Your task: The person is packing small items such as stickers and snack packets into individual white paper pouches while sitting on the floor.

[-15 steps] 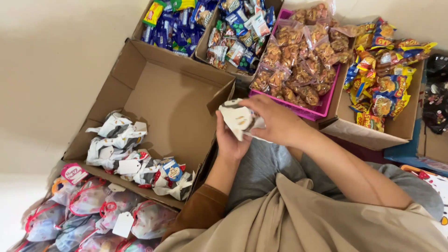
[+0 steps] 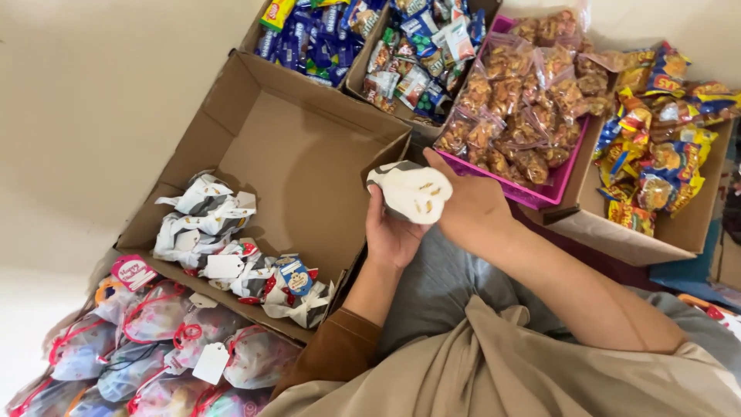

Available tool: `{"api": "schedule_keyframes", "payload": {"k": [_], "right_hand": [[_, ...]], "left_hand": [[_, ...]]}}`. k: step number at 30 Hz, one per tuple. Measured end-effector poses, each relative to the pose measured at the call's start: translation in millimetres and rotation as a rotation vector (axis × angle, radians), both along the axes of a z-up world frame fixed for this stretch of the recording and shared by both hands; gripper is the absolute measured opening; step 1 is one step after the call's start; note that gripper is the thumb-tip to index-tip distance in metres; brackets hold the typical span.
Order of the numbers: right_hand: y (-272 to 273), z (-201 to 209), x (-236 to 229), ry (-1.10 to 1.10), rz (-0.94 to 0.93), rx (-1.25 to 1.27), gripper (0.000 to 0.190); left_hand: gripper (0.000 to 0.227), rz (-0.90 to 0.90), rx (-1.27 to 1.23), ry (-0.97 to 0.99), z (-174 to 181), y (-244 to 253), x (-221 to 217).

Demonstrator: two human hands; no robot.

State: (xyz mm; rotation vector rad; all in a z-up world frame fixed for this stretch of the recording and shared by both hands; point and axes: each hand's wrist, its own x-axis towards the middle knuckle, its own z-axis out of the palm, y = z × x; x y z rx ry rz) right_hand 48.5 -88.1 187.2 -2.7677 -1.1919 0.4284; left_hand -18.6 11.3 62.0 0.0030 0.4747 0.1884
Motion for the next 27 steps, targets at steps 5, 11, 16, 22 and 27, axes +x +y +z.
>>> {"api": "schedule_keyframes", "payload": {"k": [5,11,16,22,27], "right_hand": [[6.4,-11.0,14.6,-0.065,0.286,0.017,0.047],[49.6,-4.4,37.9,0.282,0.270,0.661,0.039],[100.7,-65.7,107.2,0.497,-0.004,0.931,0.021],[184.7,-183.4,205.2,0.420,-0.089,0.772,0.028],[272.4,-229.2,233.5,0.320,0.103,0.548,0.030]], "left_hand": [[0.080,0.021,-0.055,-0.012,-68.4,18.1,7.4],[0.081,0.174,-0.045,0.013,-61.9,51.0,-3.6],[0.085,0.357,-0.213,0.105,-77.9,93.2,-11.9],[0.083,0.424,-0.219,0.151,-78.0,120.0,-3.4],[0.087,0.451,-0.239,0.209,-66.4,123.2,5.6]]}}
